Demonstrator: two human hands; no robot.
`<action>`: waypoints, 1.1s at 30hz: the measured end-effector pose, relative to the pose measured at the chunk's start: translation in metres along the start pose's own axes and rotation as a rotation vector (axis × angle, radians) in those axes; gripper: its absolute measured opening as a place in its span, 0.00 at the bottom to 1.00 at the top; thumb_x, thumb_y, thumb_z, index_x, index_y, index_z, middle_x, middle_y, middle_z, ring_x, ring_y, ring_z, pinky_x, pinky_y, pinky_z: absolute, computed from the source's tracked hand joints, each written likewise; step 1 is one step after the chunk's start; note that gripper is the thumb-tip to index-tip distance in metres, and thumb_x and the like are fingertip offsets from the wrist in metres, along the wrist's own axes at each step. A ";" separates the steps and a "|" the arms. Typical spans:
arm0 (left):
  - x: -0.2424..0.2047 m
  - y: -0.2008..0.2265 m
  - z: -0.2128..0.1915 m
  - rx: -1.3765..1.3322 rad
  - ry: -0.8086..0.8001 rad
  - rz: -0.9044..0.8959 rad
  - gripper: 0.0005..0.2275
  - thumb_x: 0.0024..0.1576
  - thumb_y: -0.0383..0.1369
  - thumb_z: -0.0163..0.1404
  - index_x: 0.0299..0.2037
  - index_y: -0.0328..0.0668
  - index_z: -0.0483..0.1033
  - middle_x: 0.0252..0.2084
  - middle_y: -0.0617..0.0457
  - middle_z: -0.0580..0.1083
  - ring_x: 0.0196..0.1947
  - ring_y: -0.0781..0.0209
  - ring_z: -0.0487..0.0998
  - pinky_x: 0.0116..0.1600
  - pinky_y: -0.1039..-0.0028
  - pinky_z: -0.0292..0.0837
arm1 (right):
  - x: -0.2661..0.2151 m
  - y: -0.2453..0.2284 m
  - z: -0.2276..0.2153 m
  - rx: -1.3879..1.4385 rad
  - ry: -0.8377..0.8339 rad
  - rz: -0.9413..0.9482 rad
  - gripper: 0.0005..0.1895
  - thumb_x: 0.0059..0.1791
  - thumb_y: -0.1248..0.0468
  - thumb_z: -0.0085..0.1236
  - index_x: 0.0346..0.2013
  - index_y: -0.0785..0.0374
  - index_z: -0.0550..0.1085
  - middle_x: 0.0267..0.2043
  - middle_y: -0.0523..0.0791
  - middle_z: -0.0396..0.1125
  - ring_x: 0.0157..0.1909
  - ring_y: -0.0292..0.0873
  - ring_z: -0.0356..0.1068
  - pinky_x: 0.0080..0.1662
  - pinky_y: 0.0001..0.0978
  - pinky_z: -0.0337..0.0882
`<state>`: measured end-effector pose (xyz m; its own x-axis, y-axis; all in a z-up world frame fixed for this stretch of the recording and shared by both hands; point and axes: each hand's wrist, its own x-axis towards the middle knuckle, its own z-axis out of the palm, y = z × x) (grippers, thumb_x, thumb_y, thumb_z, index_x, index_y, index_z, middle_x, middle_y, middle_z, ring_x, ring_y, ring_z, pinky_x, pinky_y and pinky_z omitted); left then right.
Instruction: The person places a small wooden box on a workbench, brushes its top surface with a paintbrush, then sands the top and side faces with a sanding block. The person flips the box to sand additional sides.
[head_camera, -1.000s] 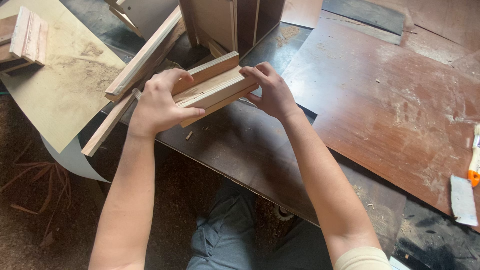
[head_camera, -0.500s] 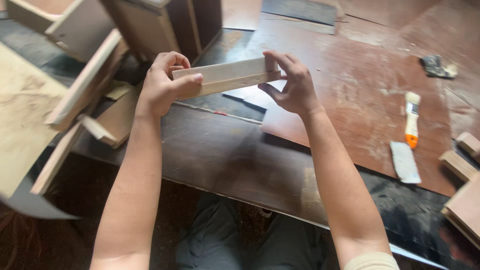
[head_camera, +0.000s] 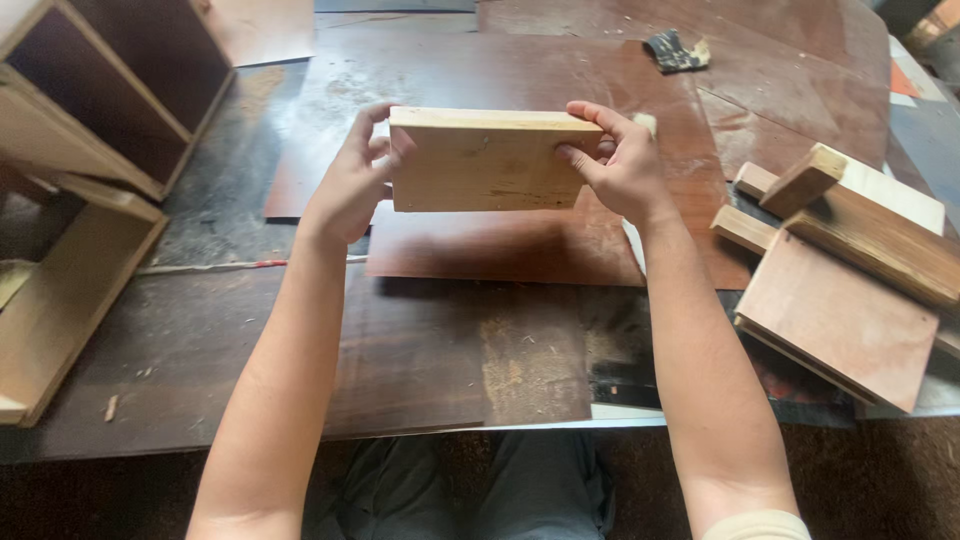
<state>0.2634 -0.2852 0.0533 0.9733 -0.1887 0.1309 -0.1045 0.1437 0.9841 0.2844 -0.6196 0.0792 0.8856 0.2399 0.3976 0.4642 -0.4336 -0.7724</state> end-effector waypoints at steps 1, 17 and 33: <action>-0.003 0.000 0.008 0.020 -0.047 0.020 0.41 0.51 0.42 0.62 0.73 0.46 0.50 0.59 0.39 0.73 0.52 0.52 0.78 0.45 0.67 0.80 | -0.003 0.004 -0.006 0.053 0.006 0.057 0.25 0.50 0.66 0.68 0.61 0.65 0.73 0.50 0.45 0.75 0.46 0.34 0.75 0.46 0.25 0.78; -0.019 -0.015 0.033 0.833 -0.113 -0.006 0.52 0.20 0.35 0.74 0.64 0.44 0.67 0.57 0.45 0.65 0.52 0.49 0.74 0.57 0.62 0.76 | -0.030 0.019 -0.015 0.035 -0.064 0.538 0.19 0.47 0.54 0.66 0.48 0.61 0.77 0.30 0.42 0.72 0.26 0.31 0.64 0.24 0.21 0.61; -0.013 -0.046 0.016 0.820 -0.147 0.152 0.56 0.25 0.41 0.73 0.69 0.36 0.59 0.58 0.47 0.69 0.51 0.55 0.74 0.61 0.62 0.71 | -0.028 0.031 -0.003 -0.343 -0.011 0.363 0.25 0.47 0.47 0.65 0.50 0.62 0.78 0.36 0.46 0.74 0.37 0.39 0.74 0.41 0.33 0.74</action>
<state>0.2521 -0.3052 0.0080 0.9063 -0.3566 0.2269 -0.4021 -0.5616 0.7232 0.2736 -0.6420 0.0456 0.9915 0.0288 0.1266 0.1051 -0.7513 -0.6516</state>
